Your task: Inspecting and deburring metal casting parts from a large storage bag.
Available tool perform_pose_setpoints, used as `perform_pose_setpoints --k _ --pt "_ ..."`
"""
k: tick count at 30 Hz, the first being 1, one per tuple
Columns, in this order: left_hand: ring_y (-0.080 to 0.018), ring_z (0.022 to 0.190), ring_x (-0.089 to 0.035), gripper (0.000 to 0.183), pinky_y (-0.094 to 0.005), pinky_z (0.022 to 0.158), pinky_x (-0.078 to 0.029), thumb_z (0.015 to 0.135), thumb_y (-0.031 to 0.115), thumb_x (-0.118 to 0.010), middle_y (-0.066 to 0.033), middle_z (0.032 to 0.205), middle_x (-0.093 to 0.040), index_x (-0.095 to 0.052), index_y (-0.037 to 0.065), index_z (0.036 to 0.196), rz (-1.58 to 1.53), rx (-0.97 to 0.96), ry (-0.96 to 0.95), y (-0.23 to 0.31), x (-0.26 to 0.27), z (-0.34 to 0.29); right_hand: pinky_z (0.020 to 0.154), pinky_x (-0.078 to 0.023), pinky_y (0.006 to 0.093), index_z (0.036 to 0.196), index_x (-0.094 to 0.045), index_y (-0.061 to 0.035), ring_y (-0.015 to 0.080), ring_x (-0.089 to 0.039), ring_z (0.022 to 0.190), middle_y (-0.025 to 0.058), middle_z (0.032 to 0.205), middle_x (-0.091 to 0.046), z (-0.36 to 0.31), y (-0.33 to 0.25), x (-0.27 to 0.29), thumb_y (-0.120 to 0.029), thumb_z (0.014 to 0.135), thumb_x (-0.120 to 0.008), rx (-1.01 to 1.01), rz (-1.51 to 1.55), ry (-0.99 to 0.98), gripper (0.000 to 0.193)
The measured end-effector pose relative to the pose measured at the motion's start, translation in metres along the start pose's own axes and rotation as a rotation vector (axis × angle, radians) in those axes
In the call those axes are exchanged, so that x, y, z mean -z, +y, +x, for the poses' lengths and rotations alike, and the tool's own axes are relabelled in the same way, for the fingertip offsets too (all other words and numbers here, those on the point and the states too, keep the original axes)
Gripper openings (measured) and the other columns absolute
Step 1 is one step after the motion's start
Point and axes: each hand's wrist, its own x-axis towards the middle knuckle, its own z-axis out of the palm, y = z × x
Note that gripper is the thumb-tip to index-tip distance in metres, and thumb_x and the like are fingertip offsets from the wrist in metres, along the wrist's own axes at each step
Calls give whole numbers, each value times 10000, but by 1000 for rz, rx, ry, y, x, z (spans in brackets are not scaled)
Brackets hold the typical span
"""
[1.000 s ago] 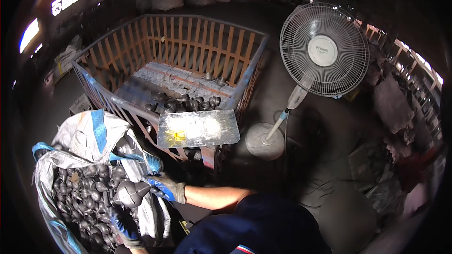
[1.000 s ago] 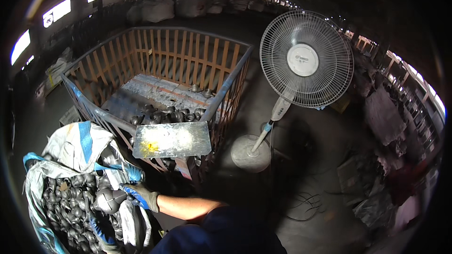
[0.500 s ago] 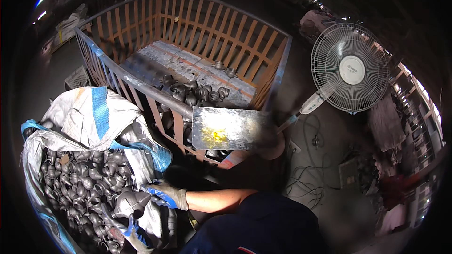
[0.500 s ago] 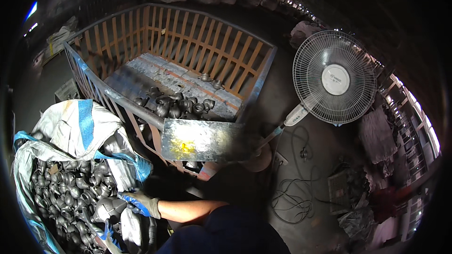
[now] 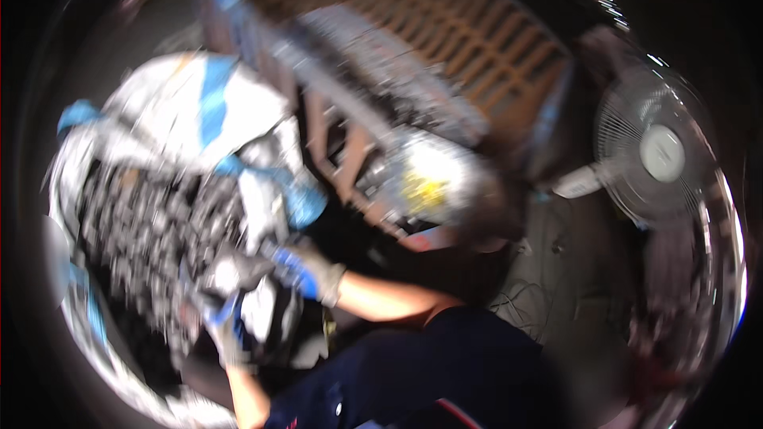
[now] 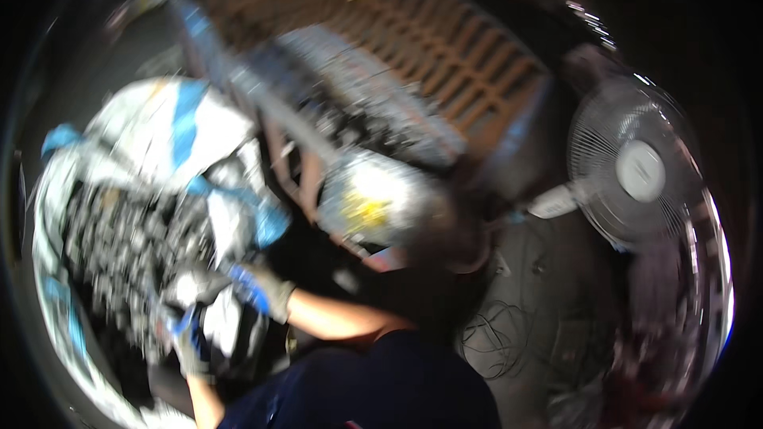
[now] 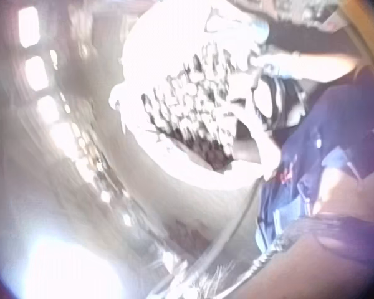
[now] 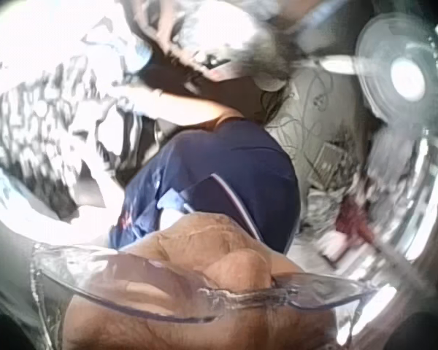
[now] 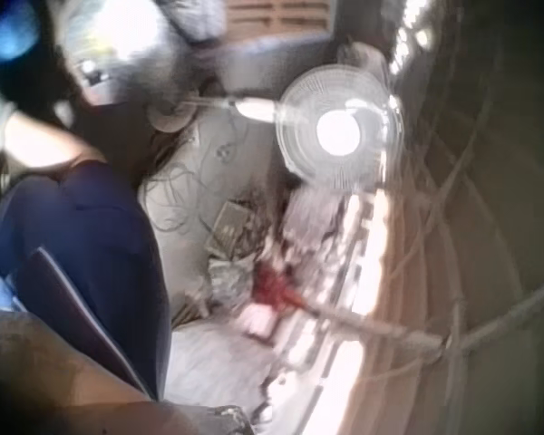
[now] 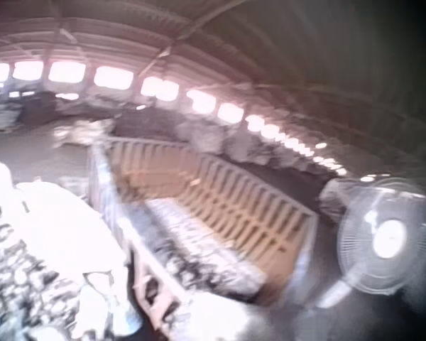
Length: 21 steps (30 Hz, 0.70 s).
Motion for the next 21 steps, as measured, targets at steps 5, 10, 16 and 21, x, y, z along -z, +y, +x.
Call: perform_pose_setpoints --k 5,10,16,21 --pt "-179 964 -520 913 -302 845 -456 711 -90 -644 -83 1100 -502 -111 98 1428 -174 -78 -48 40 -30 23 356 -300 184 769 -526 -153 50 -399 412 -64 553 -429 -10 -26 -5 -191 861 -601 -15 -77 112 124" --pt "-246 1349 -149 1085 -347 1098 -155 636 230 -795 -180 1453 -142 -71 45 1422 40 -361 -15 27 -23 28 400 -312 222 960 -483 -97 99 -394 484 17 654 -451 -3 -20 28 -219 895 -477 -123 67 -57 139" --pt "-261 1334 -200 1046 -349 1090 -180 617 245 -815 -196 1429 -216 -160 -6 1393 -165 -279 44 24 -16 12 387 -314 207 968 -490 -56 82 -406 506 21 689 -474 -18 -7 8 -173 905 -464 -51 -43 -54 135" --pt "-246 1281 -306 858 -342 1062 -242 644 187 -797 -170 1361 -352 -327 11 1340 -132 -295 99 36 -9 4 384 -322 198 1051 -489 -22 75 -410 496 32 706 -495 -22 -5 8 -160 906 -457 7 -30 -28 203"
